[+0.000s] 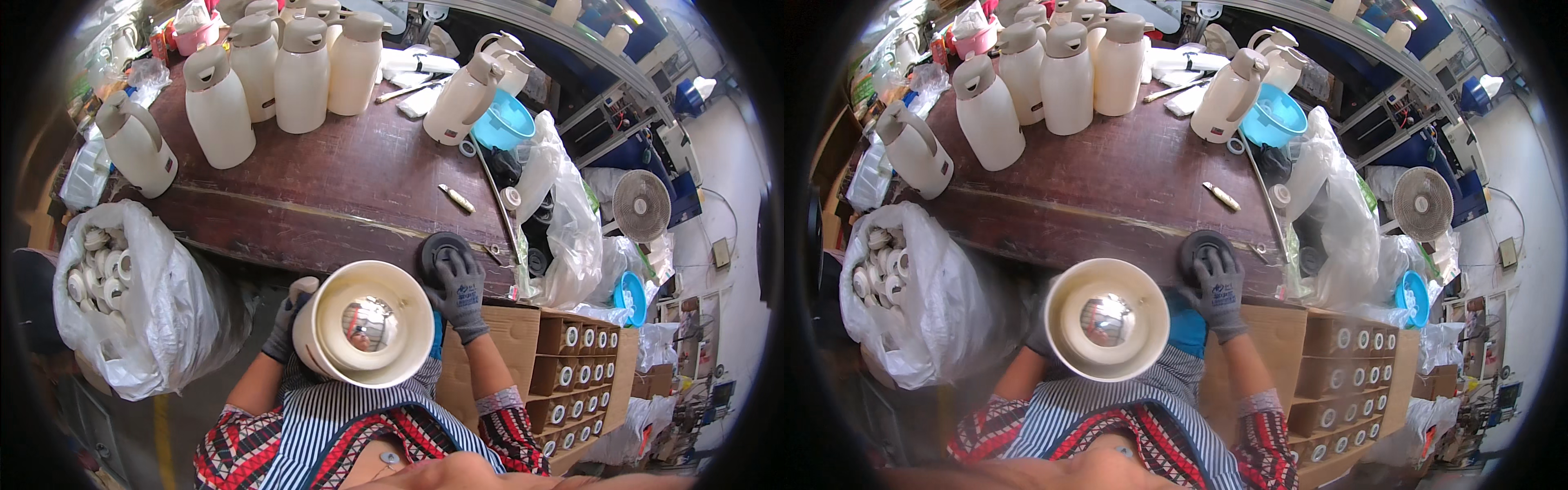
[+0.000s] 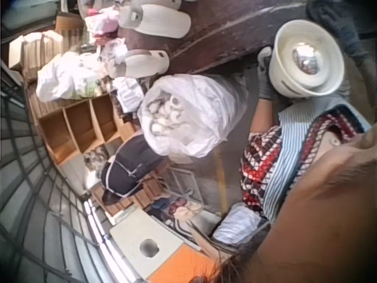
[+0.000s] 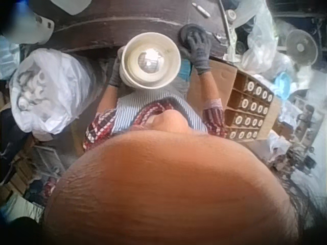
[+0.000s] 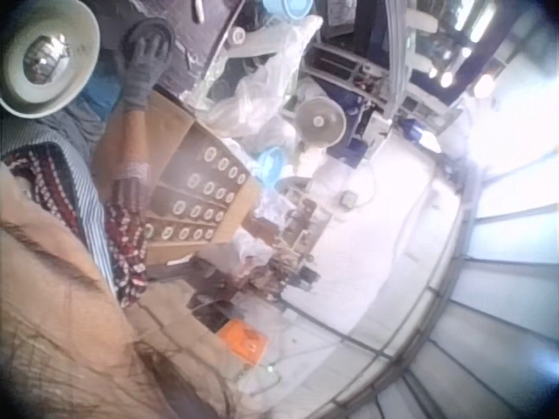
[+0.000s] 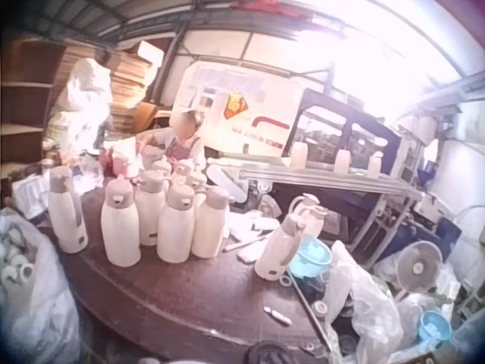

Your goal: The person assembles white thermos flasks by inserting small cylindrical inserts into the openings, then securing black lids. The person handles multiple flasks one at a time, places them on a wooden table, and moves around a cluttered workspace with boxes and packaging materials.

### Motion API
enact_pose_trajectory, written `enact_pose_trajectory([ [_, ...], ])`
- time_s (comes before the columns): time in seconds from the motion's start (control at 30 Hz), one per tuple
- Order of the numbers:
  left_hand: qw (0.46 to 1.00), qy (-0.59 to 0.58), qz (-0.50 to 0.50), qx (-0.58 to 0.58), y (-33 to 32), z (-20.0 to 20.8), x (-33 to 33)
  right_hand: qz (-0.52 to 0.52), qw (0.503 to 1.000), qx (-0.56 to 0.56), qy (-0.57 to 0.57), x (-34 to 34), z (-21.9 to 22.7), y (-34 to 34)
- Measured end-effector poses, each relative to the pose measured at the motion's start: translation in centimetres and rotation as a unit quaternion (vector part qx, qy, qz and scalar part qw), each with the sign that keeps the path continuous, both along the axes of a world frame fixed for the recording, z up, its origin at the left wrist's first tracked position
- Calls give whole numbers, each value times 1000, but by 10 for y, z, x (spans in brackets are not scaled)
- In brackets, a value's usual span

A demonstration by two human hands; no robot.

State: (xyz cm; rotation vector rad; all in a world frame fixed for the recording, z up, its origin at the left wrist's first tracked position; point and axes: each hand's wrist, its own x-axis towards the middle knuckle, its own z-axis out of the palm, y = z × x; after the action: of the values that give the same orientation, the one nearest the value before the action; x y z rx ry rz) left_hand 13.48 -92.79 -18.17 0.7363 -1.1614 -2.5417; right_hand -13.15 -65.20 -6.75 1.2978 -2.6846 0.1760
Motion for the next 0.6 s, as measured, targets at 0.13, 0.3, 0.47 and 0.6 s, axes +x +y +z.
enact_pose_trajectory([
  [0.13, 973, 17, 41, -228, -7, 20, 14, -145, 989, -19, 0, 2, 1, -43],
  [0.3, 983, 38, 87, -156, -28, 43, 28, -199, 977, 27, -76, -13, -16, -47],
  [0.47, 975, 24, 93, -198, -32, 62, 18, -178, 980, 4, -89, -26, -12, -49],
  [0.6, 979, 105, 104, -142, -32, 55, 10, -184, 981, 32, -52, -37, -19, -46],
])
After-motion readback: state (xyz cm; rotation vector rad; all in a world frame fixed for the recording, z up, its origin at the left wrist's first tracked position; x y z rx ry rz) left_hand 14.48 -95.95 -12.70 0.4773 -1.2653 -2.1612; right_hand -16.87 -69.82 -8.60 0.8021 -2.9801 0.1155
